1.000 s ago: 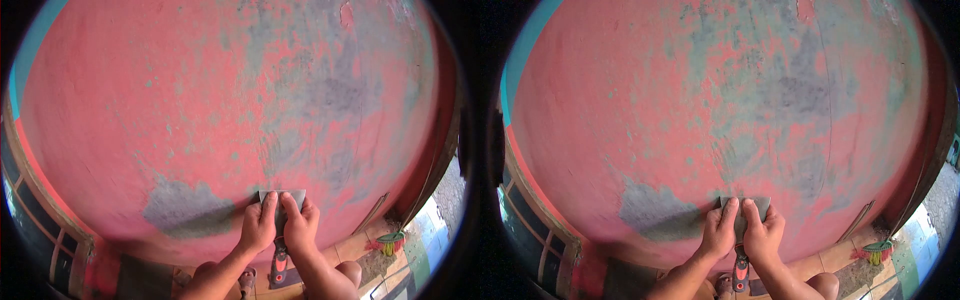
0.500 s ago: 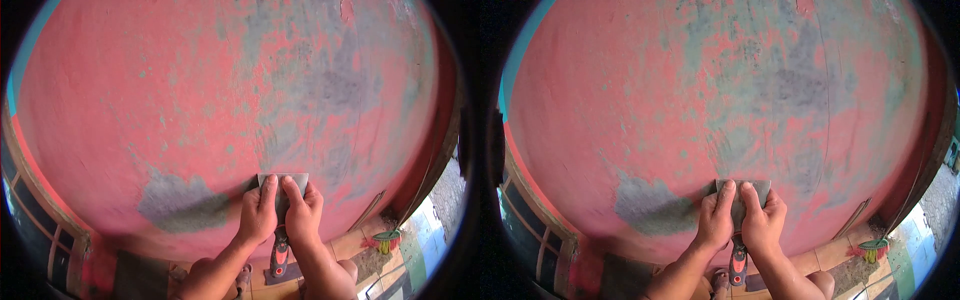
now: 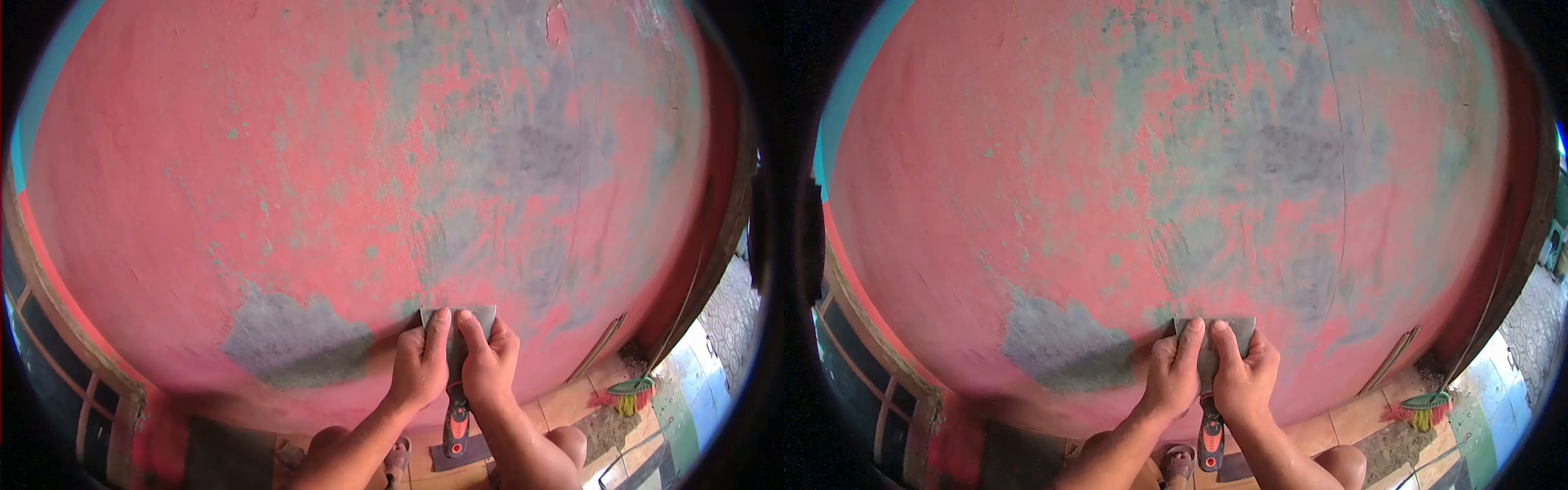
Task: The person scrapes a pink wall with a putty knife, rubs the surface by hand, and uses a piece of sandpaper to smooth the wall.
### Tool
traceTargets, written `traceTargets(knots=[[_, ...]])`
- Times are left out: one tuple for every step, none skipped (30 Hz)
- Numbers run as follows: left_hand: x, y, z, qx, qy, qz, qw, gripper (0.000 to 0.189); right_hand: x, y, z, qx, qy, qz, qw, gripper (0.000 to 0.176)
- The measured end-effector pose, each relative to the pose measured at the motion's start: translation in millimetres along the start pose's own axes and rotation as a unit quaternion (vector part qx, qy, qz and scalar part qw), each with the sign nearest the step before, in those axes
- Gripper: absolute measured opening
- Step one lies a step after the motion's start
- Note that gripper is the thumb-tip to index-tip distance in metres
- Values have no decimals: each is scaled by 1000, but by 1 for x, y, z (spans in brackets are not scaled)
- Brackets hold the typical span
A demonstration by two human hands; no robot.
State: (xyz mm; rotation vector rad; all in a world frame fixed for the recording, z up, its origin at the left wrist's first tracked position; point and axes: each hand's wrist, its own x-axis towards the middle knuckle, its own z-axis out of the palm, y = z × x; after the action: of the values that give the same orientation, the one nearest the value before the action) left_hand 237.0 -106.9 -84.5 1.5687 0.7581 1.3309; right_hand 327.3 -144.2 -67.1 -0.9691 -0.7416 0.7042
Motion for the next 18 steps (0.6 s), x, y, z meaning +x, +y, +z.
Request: traceTargets(knots=[[3, 2, 0, -9, 2, -9, 1000, 42, 1, -2, 0, -1, -5, 5, 1000, 25], [7, 8, 0, -17, 4, -23, 1000, 42, 5, -2, 0, -4, -9, -1, 1000, 25], [7, 9, 1, -25, 5, -42, 999, 41, 7, -2, 0, -8, -12, -4, 1000, 25], [3, 7, 0, -32, 5, -58, 998, 41, 6, -1, -1, -13, -14, -5, 1000, 24], [1, 7, 0, -39, 4, -71, 997, 41, 2, 1, -3, -25, -3, -3, 1000, 24], [2, 8, 0, -47, 3, -76, 996, 41, -1, 2, -2, -36, 6, -7, 999, 24], [3, 7, 0, -30, 2, -47, 998, 41, -2, 0, -1, -47, 13, -14, 999, 24], [3, 3, 0, -12, 0, -17, 1000, 42, 0, -2, 0, -35, 8, -10, 999, 24], [4, 1, 2, 6, -2, 13, 1000, 42, 3, -3, -2, -22, 3, -5, 1000, 25], [6, 1, -1, -3, -12, 14, 1000, 43, 1, -4, -1, -11, -2, 0, 1000, 25], [10, 9, -1, -19, -8, -9, 1000, 42, 3, -9, 0, -13, -3, -16, 1000, 25], [12, 22, 0, -34, -3, -40, 999, 42, 5, -17, 4, -16, -3, -24, 1000, 25], [11, 29, 2, -49, 1, -70, 996, 41, 5, -22, 5, -18, -3, -34, 999, 25], [10, 27, 4, -86, 5, -85, 993, 40, 4, -23, 6, 12, -3, -18, 1000, 25], [8, 23, 5, -66, 5, -72, 995, 41, 3, -19, 3, -5, 3, -19, 1000, 26], [6, 17, 6, -45, 5, -54, 997, 41, 2, -9, -1, -22, 9, -24, 999, 26], [5, 13, 5, -25, 3, -33, 999, 41, 1, -3, -3, -37, 16, -34, 999, 26], [6, 11, 5, 1, -6, 2, 1000, 41, 1, 0, -2, -34, 22, -21, 999, 26]])
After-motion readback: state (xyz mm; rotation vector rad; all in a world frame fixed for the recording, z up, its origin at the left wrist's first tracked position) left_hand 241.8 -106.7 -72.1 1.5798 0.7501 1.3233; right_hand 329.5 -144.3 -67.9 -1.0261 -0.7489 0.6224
